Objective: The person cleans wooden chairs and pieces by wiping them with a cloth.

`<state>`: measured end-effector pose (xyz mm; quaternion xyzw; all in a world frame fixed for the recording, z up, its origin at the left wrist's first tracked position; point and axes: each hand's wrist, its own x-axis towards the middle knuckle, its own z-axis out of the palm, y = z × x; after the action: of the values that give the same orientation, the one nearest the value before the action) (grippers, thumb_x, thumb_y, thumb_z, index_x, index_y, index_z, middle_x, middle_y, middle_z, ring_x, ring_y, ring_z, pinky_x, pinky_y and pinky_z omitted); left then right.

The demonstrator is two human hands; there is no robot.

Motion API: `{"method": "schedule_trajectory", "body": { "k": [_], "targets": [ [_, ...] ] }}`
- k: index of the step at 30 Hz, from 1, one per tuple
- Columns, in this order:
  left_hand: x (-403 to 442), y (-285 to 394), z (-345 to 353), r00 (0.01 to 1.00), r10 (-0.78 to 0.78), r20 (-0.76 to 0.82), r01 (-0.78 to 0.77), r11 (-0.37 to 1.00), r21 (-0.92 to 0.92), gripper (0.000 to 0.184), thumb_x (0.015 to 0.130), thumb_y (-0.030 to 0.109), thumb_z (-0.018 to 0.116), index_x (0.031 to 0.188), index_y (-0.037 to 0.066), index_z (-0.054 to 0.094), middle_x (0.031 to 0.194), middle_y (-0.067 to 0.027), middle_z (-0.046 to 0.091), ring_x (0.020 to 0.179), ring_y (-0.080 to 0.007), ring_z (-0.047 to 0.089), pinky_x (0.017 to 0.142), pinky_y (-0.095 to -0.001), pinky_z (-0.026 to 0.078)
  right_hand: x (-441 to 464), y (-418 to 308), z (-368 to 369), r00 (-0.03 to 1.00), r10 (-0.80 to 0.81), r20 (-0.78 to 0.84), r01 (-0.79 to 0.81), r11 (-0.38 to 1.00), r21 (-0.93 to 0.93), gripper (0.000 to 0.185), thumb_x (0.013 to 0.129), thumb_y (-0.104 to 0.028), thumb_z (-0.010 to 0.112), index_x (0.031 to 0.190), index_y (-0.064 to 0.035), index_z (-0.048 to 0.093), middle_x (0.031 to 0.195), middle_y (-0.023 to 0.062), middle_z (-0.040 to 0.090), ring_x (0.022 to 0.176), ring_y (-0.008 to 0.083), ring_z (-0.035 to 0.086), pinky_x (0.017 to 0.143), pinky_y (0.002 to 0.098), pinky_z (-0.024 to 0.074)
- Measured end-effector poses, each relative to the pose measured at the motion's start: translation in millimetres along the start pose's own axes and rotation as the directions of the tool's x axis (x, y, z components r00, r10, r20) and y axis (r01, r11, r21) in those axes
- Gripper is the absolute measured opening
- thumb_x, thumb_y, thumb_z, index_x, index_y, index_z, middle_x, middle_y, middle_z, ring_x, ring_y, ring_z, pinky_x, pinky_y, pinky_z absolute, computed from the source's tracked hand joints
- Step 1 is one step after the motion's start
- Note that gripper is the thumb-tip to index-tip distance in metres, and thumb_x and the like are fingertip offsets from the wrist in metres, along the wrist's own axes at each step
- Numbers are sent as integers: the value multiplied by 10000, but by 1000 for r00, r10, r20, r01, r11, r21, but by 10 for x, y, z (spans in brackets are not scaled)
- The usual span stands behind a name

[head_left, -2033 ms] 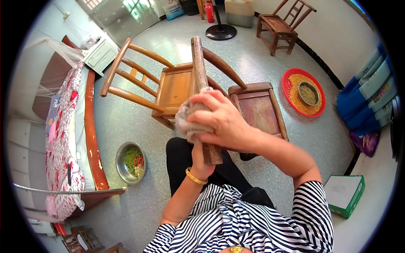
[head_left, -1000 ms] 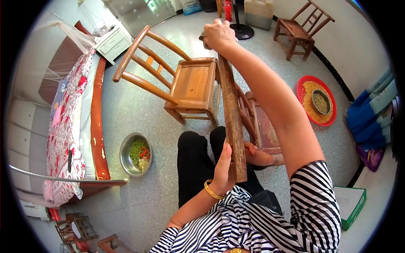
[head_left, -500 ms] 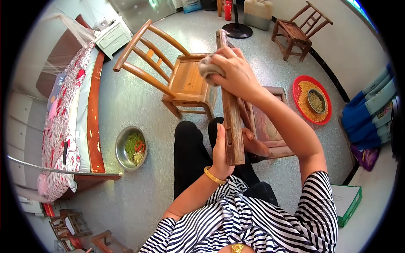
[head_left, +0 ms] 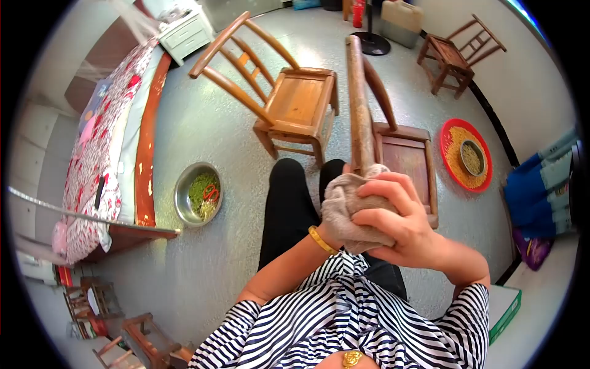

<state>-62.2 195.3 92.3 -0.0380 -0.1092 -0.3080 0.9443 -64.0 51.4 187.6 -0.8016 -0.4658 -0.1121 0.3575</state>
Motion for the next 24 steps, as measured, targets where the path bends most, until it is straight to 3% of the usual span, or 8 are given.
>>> {"method": "schedule_trajectory", "body": {
  "k": [1,2,3,5,7,11,15,24],
  "targets": [
    [26,-18,125,972,232,29,-197,746,636,417,849,310,567,1188,93,458,1133,-59,526,1080,-213,501,945,-367,403,23,31,-6,1000,-23,11,23,1000,17,449,492,-141,742,915,-111,593,1082,108,503,1035,342,456,888,430,401],
    [65,-22,178,903,388,182,-244,117,963,405,806,305,635,1123,82,516,1023,-43,590,969,-209,576,878,-347,459,63,66,-6,1000,-7,-5,7,1000,-10,448,493,-144,742,914,-110,595,1075,107,506,1024,341,463,884,428,402],
    [181,12,82,722,293,627,-436,-511,741,353,792,234,656,1071,48,543,929,-24,611,871,-184,602,801,-312,496,108,109,-7,1000,8,-21,-8,999,-36,446,494,-147,743,914,-109,598,1068,106,508,1014,341,469,879,426,403],
    [223,6,-40,829,390,401,-462,72,884,359,803,196,643,1095,28,519,992,-27,596,902,-152,595,769,-307,502,210,212,-25,999,43,-21,-44,998,-43,430,501,-131,730,906,-87,595,1048,117,519,988,328,484,861,402,409],
    [75,-144,-54,882,380,-279,-155,793,589,359,886,283,542,1169,68,487,1097,-6,552,968,-94,557,789,-268,473,328,344,-18,995,76,-60,-80,995,-58,400,519,-89,693,904,-61,588,1048,128,525,991,327,490,864,394,408],
    [258,-173,223,792,502,-346,-257,790,557,445,944,305,416,1317,70,354,1215,-52,498,1079,-115,503,910,-280,417,582,692,5,986,116,-122,-126,989,-78,341,580,-3,604,920,-23,578,1039,139,536,982,320,509,876,374,402],
    [336,-151,202,800,600,5,-172,221,960,785,879,217,549,1423,20,20,1434,-148,176,1326,-194,188,1073,-298,183,833,1109,23,981,74,-180,-104,981,-161,303,644,-7,596,947,-20,582,1031,125,553,981,306,517,868,362,401],
    [346,-162,199,851,518,-88,-155,406,901,865,817,33,577,1420,0,-42,1446,-164,178,1280,-175,270,1037,-268,253,1470,2286,3,943,91,-321,-214,902,-375,259,801,-158,596,1047,-77,589,1044,124,562,975,303,537,844,359,413]
  ]
}}
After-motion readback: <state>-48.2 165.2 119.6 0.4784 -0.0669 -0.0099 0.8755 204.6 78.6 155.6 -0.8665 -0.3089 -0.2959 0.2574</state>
